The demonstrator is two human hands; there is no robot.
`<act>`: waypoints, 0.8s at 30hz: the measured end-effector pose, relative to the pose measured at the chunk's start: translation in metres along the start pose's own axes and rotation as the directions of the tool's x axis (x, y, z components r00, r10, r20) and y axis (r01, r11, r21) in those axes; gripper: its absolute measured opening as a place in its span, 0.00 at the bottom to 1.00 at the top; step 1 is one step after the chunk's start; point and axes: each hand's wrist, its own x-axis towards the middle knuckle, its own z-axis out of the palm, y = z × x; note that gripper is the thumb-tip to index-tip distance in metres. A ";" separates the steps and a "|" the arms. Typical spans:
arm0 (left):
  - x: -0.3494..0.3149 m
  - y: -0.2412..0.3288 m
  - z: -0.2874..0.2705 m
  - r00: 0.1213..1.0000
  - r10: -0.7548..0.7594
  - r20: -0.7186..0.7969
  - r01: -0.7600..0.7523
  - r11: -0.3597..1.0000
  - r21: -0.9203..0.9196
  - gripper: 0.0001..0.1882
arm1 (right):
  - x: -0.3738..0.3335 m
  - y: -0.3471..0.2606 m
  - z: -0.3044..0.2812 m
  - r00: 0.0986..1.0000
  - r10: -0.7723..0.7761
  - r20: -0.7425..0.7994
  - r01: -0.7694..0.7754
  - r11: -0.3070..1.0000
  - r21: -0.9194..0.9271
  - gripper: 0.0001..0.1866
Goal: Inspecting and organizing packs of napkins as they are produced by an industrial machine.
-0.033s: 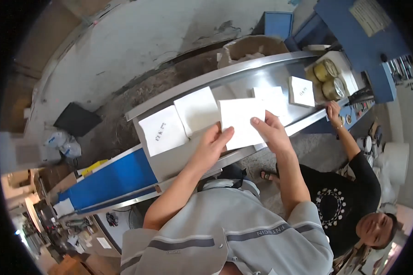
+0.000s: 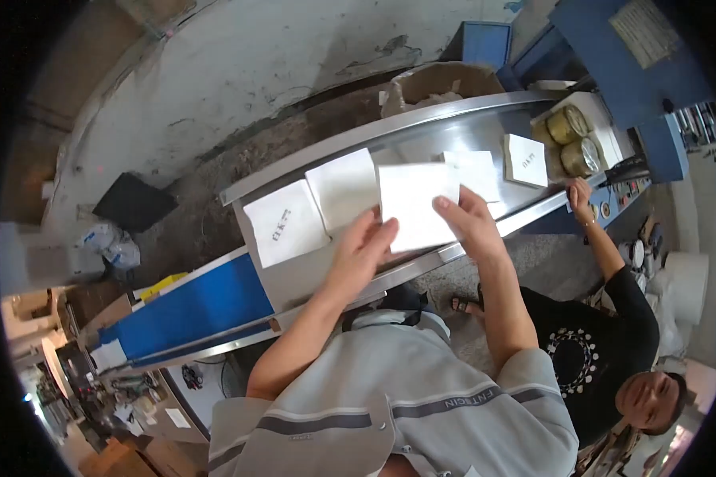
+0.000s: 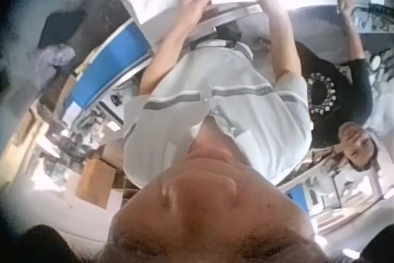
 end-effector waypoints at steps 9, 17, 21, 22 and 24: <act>-0.062 0.036 -0.101 0.818 0.399 -0.414 -0.350 0.917 0.190 0.21 | 0.074 0.006 0.073 0.984 -0.027 0.177 0.038 0.998 -0.057 0.19; -0.068 0.030 -0.120 0.814 0.368 -0.449 -0.338 0.929 0.150 0.20 | 0.081 0.014 0.083 0.984 0.056 0.170 -0.008 0.961 -0.275 0.22; -0.064 0.030 -0.122 0.822 0.353 -0.447 -0.324 0.935 0.143 0.20 | 0.083 0.023 0.081 0.985 0.038 0.170 0.021 0.943 -0.331 0.21; -0.064 0.029 -0.124 0.820 0.359 -0.445 -0.330 0.933 0.145 0.20 | 0.085 0.025 0.083 0.986 0.015 0.167 0.045 0.935 -0.351 0.21; -0.067 0.028 -0.131 0.797 0.368 -0.479 -0.344 0.928 0.140 0.20 | 0.081 0.017 0.089 0.985 -0.017 0.172 0.097 0.875 -0.474 0.21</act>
